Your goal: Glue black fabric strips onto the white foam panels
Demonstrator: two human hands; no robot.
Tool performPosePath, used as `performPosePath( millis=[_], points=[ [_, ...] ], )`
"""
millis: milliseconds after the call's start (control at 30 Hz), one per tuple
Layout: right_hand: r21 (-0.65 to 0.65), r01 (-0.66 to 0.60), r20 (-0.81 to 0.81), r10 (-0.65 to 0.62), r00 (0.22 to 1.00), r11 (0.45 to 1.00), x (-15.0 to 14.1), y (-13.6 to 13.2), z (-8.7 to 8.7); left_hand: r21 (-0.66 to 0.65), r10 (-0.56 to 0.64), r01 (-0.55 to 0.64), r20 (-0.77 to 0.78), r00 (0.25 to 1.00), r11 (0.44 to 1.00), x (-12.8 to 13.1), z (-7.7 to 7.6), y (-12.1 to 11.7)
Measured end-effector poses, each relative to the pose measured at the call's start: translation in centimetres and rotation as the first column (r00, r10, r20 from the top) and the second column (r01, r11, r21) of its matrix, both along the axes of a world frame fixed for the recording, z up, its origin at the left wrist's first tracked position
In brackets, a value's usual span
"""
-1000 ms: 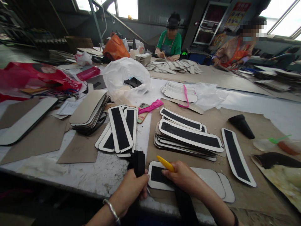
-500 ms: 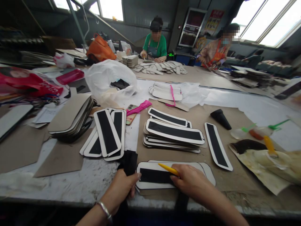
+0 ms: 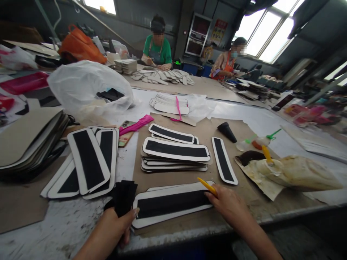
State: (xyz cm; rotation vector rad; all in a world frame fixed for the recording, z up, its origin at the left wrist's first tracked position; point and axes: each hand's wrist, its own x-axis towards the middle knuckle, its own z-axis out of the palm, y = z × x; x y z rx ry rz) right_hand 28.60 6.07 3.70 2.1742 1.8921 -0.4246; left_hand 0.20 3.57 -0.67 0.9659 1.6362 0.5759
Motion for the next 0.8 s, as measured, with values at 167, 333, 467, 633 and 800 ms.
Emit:
performPosePath(
  millis=[167,333,467,633,800],
  points=[
    [-0.009,-0.028,0.029,0.028,0.999,1.000,0.0,0.6,-0.1,-0.056,0.018,-0.018,-0.013,1.000,0.998,0.0,-0.7,0.1],
    [-0.027,-0.065,0.049,0.066,0.997,0.998,0.1,1.2,-0.3,-0.072,0.015,-0.016,-0.010,1.000,0.997,0.1,-1.0,0.1],
    [-0.035,-0.085,0.071,0.087,0.994,0.996,0.1,1.5,-0.5,-0.093,0.027,-0.030,-0.035,0.999,0.995,0.1,-1.0,0.1],
    [-0.046,-0.093,0.086,0.096,0.992,0.995,0.1,1.6,-0.7,-0.113,0.044,-0.045,-0.018,0.999,0.993,0.5,-0.2,0.4],
    [-0.006,-0.062,0.080,0.062,0.995,0.998,0.7,1.1,-0.7,-0.129,0.078,-0.078,-0.001,0.997,0.989,0.7,0.1,0.4]
  ],
)
